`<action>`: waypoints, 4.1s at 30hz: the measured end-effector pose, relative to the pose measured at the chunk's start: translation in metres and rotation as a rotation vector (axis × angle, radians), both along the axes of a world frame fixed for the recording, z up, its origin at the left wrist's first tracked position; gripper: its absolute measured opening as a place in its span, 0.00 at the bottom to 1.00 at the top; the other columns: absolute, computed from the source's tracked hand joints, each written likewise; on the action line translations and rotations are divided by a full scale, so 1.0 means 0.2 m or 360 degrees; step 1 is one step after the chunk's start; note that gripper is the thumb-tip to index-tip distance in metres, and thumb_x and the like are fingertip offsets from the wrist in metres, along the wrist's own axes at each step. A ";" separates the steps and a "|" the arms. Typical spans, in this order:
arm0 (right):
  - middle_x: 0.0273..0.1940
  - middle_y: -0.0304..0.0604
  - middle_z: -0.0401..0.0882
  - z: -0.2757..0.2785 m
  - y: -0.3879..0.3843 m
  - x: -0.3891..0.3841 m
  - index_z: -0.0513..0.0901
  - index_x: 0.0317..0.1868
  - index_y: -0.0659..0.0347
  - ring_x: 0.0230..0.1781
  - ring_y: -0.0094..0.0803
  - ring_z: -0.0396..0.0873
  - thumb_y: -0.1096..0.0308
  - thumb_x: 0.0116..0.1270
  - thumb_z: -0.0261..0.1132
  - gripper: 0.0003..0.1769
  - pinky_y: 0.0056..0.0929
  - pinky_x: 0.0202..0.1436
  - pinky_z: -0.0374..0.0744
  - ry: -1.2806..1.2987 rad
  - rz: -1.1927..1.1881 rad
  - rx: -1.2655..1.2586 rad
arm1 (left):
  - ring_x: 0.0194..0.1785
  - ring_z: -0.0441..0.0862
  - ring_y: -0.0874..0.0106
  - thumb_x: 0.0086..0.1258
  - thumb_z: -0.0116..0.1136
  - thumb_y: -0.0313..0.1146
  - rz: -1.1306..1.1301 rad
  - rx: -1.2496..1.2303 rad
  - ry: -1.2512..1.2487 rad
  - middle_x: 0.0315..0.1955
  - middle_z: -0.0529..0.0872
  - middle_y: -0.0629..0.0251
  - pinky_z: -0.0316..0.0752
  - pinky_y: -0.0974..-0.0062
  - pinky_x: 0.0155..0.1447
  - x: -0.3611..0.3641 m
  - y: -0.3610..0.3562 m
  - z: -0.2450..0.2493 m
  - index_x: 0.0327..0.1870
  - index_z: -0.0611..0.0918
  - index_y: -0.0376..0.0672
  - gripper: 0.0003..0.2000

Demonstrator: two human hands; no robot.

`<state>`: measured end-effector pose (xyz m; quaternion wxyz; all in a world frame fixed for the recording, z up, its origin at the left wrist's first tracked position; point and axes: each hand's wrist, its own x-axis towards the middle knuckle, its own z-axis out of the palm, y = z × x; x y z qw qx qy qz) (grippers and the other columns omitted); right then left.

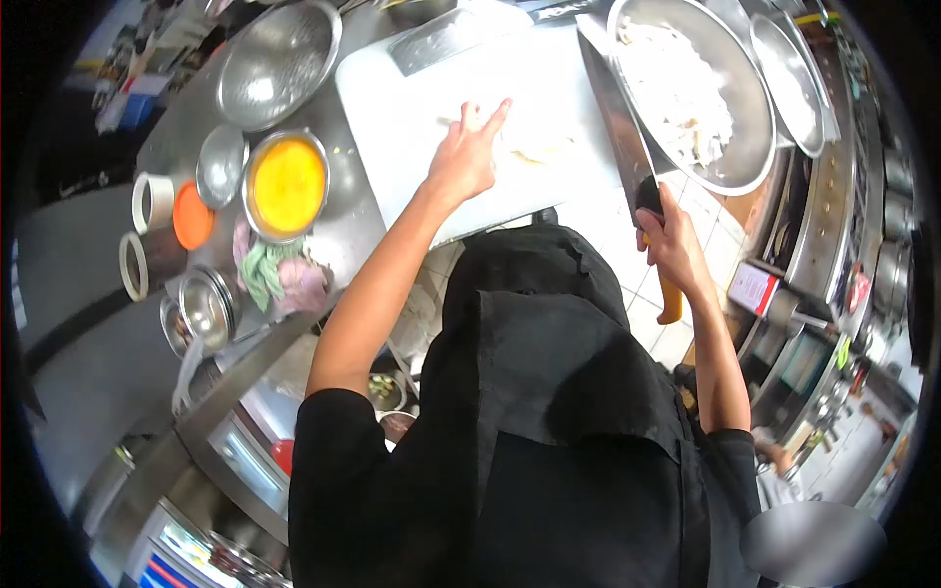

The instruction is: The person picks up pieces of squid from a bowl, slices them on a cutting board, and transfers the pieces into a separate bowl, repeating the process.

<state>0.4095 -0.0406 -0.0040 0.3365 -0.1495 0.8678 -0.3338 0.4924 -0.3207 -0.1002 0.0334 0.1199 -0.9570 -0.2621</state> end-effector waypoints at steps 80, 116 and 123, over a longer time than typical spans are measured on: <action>0.31 0.61 0.80 0.27 1.26 -1.74 0.66 0.47 0.63 0.36 0.61 0.77 0.74 0.65 0.60 0.14 0.50 0.36 0.72 -0.0076 0.0420 -0.0594 | 0.47 0.75 0.67 0.54 0.60 0.18 0.0719 0.0041 0.0121 0.45 0.74 0.60 0.73 0.72 0.51 -1.11 0.88 0.58 0.42 0.75 0.38 0.14; 0.28 0.39 0.74 0.28 1.36 -2.00 0.59 0.68 0.65 0.20 0.17 0.69 0.74 0.70 0.58 0.29 0.15 0.18 0.67 -0.0147 0.0447 -0.0613 | 0.45 0.79 0.71 0.64 0.59 0.27 0.0785 0.1907 0.0914 0.44 0.81 0.61 0.75 0.74 0.47 -1.33 1.00 0.64 0.60 0.69 0.38 0.23; 0.23 0.40 0.75 0.09 0.79 -1.28 0.60 0.68 0.69 0.17 0.18 0.68 0.75 0.68 0.60 0.30 0.19 0.19 0.69 0.0060 0.0958 -0.0510 | 0.47 0.80 0.70 0.61 0.60 0.25 0.1150 0.0799 0.0172 0.45 0.82 0.61 0.73 0.72 0.51 -0.19 0.38 0.23 0.46 0.80 0.36 0.12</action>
